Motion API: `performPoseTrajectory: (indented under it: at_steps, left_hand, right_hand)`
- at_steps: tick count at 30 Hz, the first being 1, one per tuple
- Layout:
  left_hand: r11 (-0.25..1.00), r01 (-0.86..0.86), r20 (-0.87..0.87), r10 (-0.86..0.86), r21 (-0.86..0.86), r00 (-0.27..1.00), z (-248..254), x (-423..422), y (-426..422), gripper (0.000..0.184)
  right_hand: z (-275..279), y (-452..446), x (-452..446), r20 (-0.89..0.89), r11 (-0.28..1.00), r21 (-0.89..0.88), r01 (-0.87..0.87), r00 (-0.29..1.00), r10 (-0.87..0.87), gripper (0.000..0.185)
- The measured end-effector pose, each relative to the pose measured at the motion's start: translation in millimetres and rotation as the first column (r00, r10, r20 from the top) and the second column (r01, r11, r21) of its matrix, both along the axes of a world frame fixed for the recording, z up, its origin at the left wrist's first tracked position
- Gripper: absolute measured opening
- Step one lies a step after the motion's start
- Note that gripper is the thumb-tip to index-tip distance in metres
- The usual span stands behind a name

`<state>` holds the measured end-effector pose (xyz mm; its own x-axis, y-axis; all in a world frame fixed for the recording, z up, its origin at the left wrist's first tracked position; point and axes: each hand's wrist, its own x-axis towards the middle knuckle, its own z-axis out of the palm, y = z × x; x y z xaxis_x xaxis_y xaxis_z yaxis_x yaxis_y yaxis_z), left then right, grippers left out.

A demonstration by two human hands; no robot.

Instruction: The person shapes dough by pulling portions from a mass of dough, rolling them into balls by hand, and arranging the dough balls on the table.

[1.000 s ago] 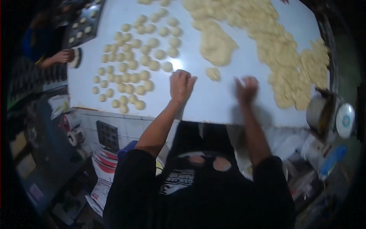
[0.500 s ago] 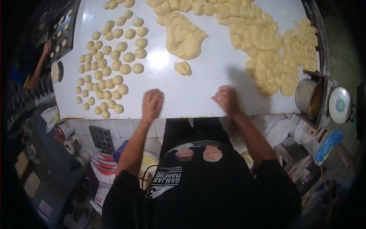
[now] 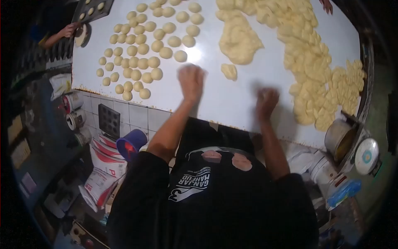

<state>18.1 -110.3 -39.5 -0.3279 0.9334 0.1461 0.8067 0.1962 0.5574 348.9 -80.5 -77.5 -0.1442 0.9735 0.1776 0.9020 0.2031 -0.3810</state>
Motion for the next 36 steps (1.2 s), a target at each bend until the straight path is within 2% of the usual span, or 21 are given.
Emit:
performPoseTrajectory:
  at_steps: [2,5,7,9,10,12,13,14,16,17,19,20,21,23,25,26,27,29,31,33,36]
  left_hand:
    - [0.962,0.263,0.098,-0.269,0.072,0.958,4.5,-1.0,-37.0,0.024]
    - [0.910,0.405,0.034,-0.409,0.087,0.912,-8.9,-56.8,-68.7,0.024]
    - [0.911,0.405,0.023,-0.407,0.079,0.913,6.4,-76.0,-43.6,0.027]
    - [0.992,0.103,-0.029,-0.101,0.075,0.994,7.4,-59.7,-11.9,0.029]
    - [0.991,0.126,-0.010,-0.126,0.034,0.992,-7.3,-49.7,-16.8,0.033]
    - [0.923,0.383,0.287,-0.355,-0.044,0.890,6.7,-62.2,-32.5,0.028]
    - [0.859,0.495,0.429,-0.401,-0.132,0.809,11.3,-78.6,-39.2,0.028]
    - [0.859,0.497,0.425,-0.406,-0.125,0.809,14.1,-98.3,-45.3,0.028]
    - [0.842,0.517,0.620,-0.325,-0.154,0.714,12.8,-134.7,-39.8,0.043]
    - [0.897,0.416,0.536,-0.279,-0.151,0.797,11.3,-150.8,-19.7,0.053]
    - [0.982,0.146,0.616,-0.039,-0.123,0.787,80.7,-199.9,63.3,0.056]
    - [0.999,0.034,0.555,-0.027,-0.002,0.832,118.5,-224.0,104.9,0.055]
    - [0.963,-0.028,0.374,-0.078,0.269,0.924,128.2,-253.8,146.5,0.044]
    - [0.901,-0.121,0.266,0.006,0.416,0.964,148.3,-295.7,209.8,0.040]
    - [0.839,-0.165,0.266,0.025,0.519,0.964,106.3,-310.8,260.8,0.033]
    - [0.905,-0.043,-0.107,0.096,0.423,0.990,76.7,-309.6,281.4,0.030]
    - [0.960,0.027,-0.472,0.112,0.278,0.874,59.2,-303.1,292.7,0.028]
    - [0.889,0.144,-0.267,-0.026,0.434,0.963,77.0,-243.3,320.6,0.032]
    - [0.855,0.193,0.129,-0.287,0.482,0.949,89.6,-174.9,339.2,0.039]
    - [0.899,0.181,0.209,-0.281,0.398,0.937,91.0,-118.2,356.3,0.042]
    - [0.939,0.205,0.369,-0.300,0.275,0.880,91.7,-61.4,369.5,0.042]
  right_hand:
    - [25.7,-43.5,6.6,-0.103,0.978,0.061,-0.199,0.973,0.205,0.043]
    - [35.8,-43.5,45.4,-0.021,0.964,0.013,-0.267,0.963,0.268,0.059]
    - [81.5,1.5,23.6,-0.035,0.885,-0.415,-0.212,0.976,0.217,0.066]
    - [131.3,75.5,-41.0,0.149,0.791,-0.552,-0.264,0.902,0.405,0.063]
    - [158.3,111.0,-86.4,0.151,0.741,-0.610,-0.282,0.876,0.458,0.061]
    - [192.9,177.1,-177.5,0.178,0.806,-0.464,-0.368,0.852,0.492,0.056]
    - [214.2,205.7,-227.4,0.024,0.824,-0.227,-0.519,0.843,0.537,0.057]
    - [247.9,220.7,-283.3,-0.033,0.872,-0.136,-0.471,0.882,0.471,0.055]
    - [218.9,269.2,-369.0,-0.427,0.834,0.378,-0.402,0.724,0.542,0.054]
    - [189.3,282.3,-409.4,-0.680,0.916,0.319,-0.243,0.615,0.400,0.045]
    - [118.0,313.8,-456.7,-0.114,0.805,0.530,-0.268,0.918,0.381,0.040]
    - [118.8,310.7,-463.0,0.043,0.881,0.155,-0.448,0.894,0.447,0.038]
    - [123.7,306.4,-464.9,0.150,0.823,-0.258,-0.505,0.821,0.551,0.037]
    - [100.4,261.9,-438.0,-0.080,0.598,0.481,-0.641,0.648,0.758,0.035]
    - [137.1,213.7,-407.3,-0.406,0.758,-0.142,-0.637,0.736,0.542,0.029]
    - [144.1,204.2,-385.0,-0.398,0.767,-0.139,-0.627,0.745,0.536,0.028]
    - [144.5,201.9,-356.0,-0.395,0.773,-0.143,-0.619,0.752,0.529,0.027]
    - [117.1,231.2,-283.9,-0.419,0.819,-0.280,-0.500,0.831,0.364,0.023]
    - [133.3,276.0,-235.7,-0.204,0.952,-0.192,-0.238,0.959,0.198,0.019]
    - [150.1,337.7,-213.7,-0.013,0.986,0.028,-0.165,0.986,0.165,0.017]
    - [116.2,412.4,-192.5,-0.041,0.885,0.320,-0.339,0.928,0.370,0.019]
